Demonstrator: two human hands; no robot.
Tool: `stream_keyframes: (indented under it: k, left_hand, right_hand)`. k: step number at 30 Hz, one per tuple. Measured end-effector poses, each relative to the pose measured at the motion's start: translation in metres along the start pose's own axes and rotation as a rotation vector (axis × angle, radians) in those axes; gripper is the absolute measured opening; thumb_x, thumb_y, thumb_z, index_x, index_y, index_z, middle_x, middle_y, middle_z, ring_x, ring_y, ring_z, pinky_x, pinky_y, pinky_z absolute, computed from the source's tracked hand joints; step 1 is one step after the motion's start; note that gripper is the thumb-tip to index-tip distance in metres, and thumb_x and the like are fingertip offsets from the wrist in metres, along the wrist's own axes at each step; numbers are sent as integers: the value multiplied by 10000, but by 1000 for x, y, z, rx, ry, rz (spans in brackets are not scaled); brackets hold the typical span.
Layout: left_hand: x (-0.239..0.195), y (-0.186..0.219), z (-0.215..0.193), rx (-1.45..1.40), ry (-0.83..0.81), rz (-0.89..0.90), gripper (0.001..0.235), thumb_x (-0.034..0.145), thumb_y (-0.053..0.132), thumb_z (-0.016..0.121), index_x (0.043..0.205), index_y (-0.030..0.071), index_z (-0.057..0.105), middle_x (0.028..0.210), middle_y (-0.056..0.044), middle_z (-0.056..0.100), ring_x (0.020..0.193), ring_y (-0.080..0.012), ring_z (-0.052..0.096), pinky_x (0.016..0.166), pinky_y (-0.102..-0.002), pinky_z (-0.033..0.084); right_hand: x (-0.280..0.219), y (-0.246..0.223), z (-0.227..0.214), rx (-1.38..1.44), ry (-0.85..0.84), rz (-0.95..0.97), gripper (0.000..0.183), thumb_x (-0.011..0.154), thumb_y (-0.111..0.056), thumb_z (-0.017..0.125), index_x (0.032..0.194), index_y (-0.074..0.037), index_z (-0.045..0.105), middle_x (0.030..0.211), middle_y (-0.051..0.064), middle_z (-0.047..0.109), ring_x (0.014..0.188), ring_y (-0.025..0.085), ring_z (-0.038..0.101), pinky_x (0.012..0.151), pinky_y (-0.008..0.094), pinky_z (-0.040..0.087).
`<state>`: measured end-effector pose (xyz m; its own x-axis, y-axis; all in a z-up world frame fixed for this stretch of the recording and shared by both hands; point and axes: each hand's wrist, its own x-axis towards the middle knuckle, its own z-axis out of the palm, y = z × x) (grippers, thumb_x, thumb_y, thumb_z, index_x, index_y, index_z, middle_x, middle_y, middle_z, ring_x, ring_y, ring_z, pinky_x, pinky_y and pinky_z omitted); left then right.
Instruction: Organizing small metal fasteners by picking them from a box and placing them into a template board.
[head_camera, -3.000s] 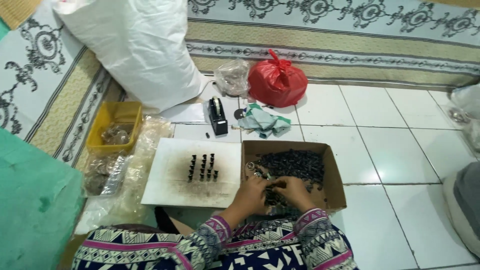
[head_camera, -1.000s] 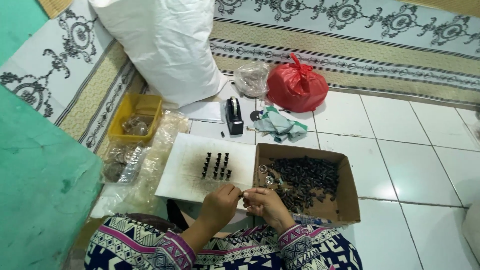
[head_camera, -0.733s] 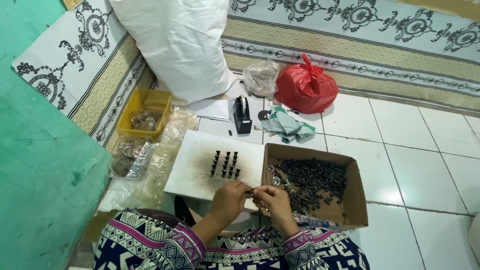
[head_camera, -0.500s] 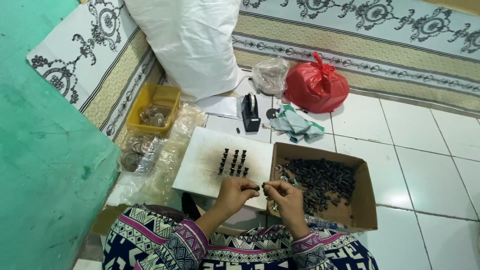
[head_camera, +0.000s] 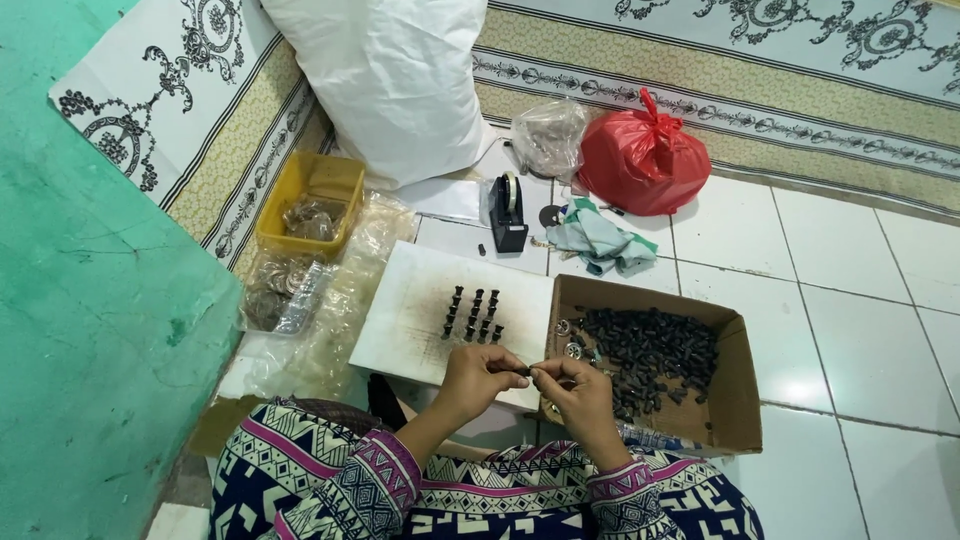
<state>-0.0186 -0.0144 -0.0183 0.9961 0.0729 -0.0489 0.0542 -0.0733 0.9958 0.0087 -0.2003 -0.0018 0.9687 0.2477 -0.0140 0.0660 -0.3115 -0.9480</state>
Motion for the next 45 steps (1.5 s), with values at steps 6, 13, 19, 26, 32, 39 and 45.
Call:
stream_keyframes:
  k: [6, 13, 19, 26, 32, 39, 45]
  left_hand:
    - [-6, 1, 2, 18, -36, 3, 93, 723, -75, 801, 801, -25, 790, 725, -77, 770, 600, -110, 681, 571, -218, 546]
    - [-5, -2, 7, 143, -84, -54, 175, 746, 14, 843, 917, 19, 806, 753, -144, 766, 653, -195, 731, 516, -263, 535]
    - [-6, -6, 10, 52, -102, -73, 209, 739, 15, 847, 940, 3, 791, 735, -127, 749, 645, -160, 698, 534, -265, 535]
    - [-6, -6, 6, 44, -113, -79, 174, 753, -17, 819, 923, -21, 781, 717, -157, 745, 631, -157, 698, 526, -238, 530]
    - [-5, -10, 7, 58, -102, -90, 180, 721, -39, 820, 895, -32, 772, 685, -166, 733, 603, -156, 694, 509, -232, 534]
    - [4, -20, 6, 78, -57, -80, 160, 759, -41, 797, 915, -22, 768, 687, -143, 734, 592, -144, 704, 499, -230, 557]
    - [26, -9, 0, 155, 100, 51, 173, 741, -2, 853, 897, 13, 779, 697, -133, 757, 604, -180, 730, 517, -263, 571]
  right_hand:
    - [-1, -13, -1, -231, -65, 12, 81, 794, -69, 765, 800, -16, 826, 640, 19, 740, 506, 69, 550, 453, 200, 412]
    - [3, -7, -14, -51, -134, 165, 97, 799, -8, 775, 868, 45, 817, 616, 179, 740, 613, 211, 677, 569, 337, 571]
    - [10, 6, -26, 301, -206, 455, 171, 778, 23, 800, 923, 114, 784, 736, 162, 725, 703, 219, 707, 644, 299, 603]
    - [13, 24, -19, 379, -218, 443, 188, 775, 46, 828, 919, 148, 766, 732, 209, 696, 704, 290, 736, 655, 402, 648]
    - [14, 36, -14, 321, -207, 425, 177, 788, 51, 820, 921, 155, 765, 729, 231, 702, 700, 297, 740, 646, 408, 652]
    - [18, 45, -2, 279, -117, 406, 218, 832, 11, 807, 999, 143, 759, 775, 231, 726, 714, 265, 733, 647, 374, 649]
    - [36, 43, 12, 265, -55, 284, 370, 815, -124, 873, 1108, 75, 768, 878, 228, 764, 835, 266, 735, 781, 392, 617]
